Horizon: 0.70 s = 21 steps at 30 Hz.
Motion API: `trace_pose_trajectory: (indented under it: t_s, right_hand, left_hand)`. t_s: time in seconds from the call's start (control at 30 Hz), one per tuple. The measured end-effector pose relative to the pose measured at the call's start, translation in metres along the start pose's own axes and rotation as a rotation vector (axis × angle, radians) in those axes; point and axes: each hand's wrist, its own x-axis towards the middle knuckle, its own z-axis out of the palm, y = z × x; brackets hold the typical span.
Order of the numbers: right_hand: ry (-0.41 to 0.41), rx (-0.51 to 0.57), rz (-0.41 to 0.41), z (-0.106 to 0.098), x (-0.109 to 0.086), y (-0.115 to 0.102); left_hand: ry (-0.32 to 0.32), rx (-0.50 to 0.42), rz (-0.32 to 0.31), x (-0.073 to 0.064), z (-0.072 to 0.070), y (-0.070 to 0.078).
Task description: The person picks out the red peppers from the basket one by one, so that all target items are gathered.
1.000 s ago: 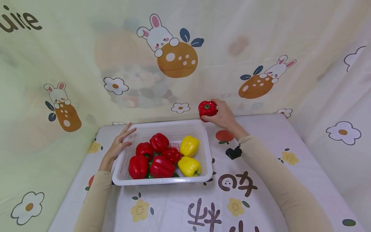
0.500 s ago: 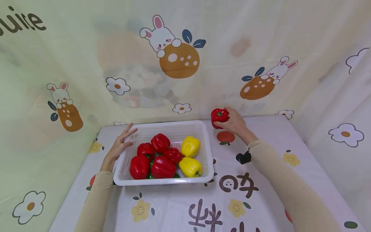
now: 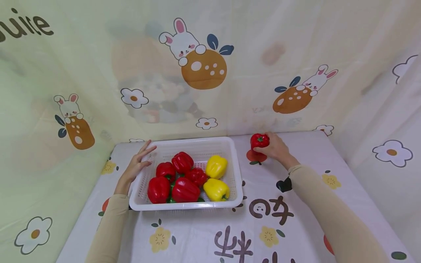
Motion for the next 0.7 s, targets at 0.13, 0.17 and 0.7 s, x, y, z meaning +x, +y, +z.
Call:
trace_pose_trajectory:
  t_s: [0.13,0.17,0.7]
  right_hand:
    - [-0.016,-0.022,0.002,0.0025,0.0017,0.0073]
    - [-0.018,-0.024,0.005,0.0029,0.0018,0.0086]
    - [-0.019,0.005,0.029,0.0004,-0.0002,0.0110]
  left_hand:
    - [-0.003,-0.004,0.001,0.0008,-0.0002,-0.0009]
    - [-0.004,-0.004,-0.001,0.0008,-0.0003,-0.0013]
    - [-0.004,0.008,-0.033,-0.0004,-0.0002,0.0022]
